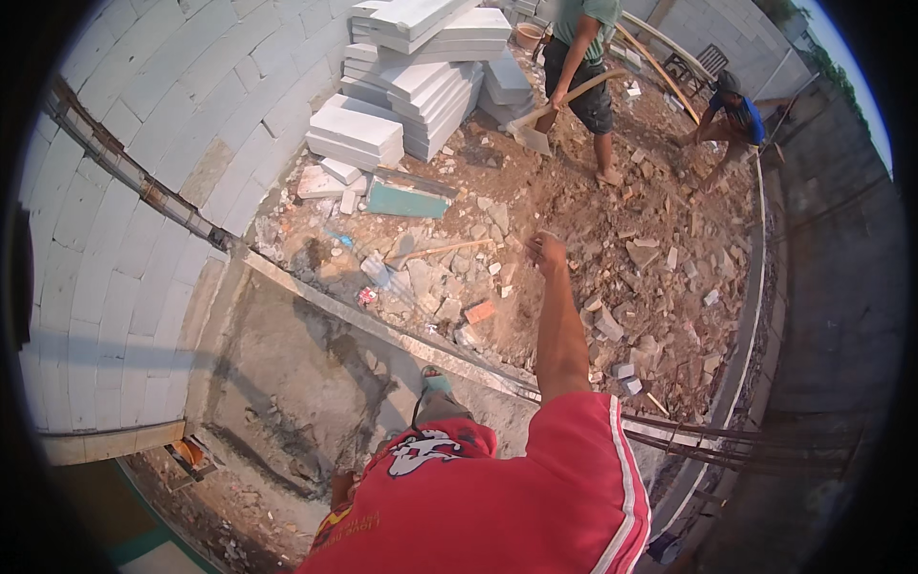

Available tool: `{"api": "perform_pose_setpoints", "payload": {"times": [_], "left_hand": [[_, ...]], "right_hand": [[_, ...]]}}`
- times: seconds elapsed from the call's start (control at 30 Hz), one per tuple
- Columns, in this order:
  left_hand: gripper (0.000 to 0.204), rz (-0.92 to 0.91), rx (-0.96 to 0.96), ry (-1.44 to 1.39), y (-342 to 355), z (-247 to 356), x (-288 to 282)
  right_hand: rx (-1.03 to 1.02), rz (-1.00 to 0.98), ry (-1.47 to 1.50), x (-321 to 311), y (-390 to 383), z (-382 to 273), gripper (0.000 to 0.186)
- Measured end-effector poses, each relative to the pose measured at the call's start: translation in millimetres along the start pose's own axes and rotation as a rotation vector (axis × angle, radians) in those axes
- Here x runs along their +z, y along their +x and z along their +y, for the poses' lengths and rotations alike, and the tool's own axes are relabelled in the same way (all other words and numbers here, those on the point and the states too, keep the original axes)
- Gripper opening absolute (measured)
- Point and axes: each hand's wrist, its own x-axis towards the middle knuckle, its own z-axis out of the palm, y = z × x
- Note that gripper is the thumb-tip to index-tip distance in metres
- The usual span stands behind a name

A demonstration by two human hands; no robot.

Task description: The person uses a hoe to mix wet cement on the ground, then scoops the mixture into a bucket using a trowel and applies it by hand to a wall frame.

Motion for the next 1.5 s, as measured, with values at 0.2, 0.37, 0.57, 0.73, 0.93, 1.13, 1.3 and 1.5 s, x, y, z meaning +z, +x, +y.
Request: {"api": "perform_pose_setpoints", "payload": {"times": [0.2, 0.37, 0.57, 0.73, 0.93, 1.13, 1.3, 1.5], "left_hand": [[0.011, -0.146, 0.106, -0.1, 51, -44, -45], [0.01, 0.038, 0.094, -0.169, 12, 22, 1], [0.019, -0.075, 0.182, -0.204, 25, 47, 16], [0.019, -0.016, 0.388, 0.274, 49, 30, 8], [0.016, -0.044, 0.467, 0.422, 42, 37, -3], [0.009, -0.138, 0.076, -0.047, 26, 64, 12], [0.009, -0.084, 0.139, -0.051, 21, 71, 17], [0.013, -0.114, 0.504, 0.463, 35, 64, 0]], "right_hand": [[-0.055, -0.003, 0.064, 32, 17, -46, 0.029], [-0.138, 0.021, 0.029, 21, 25, -84, 0.035], [-0.176, 0.008, 0.095, 16, 25, -95, 0.031], [-0.108, -0.013, 0.249, 12, 21, -79, 0.023], [-0.084, 0.015, 0.28, -4, 16, -76, 0.029], [-0.079, 0.032, 0.331, -28, 20, -76, 0.03], [-0.088, 0.055, 0.347, -43, 26, -75, 0.028], [-0.072, 0.042, 0.334, -34, 22, -65, 0.025]]}}
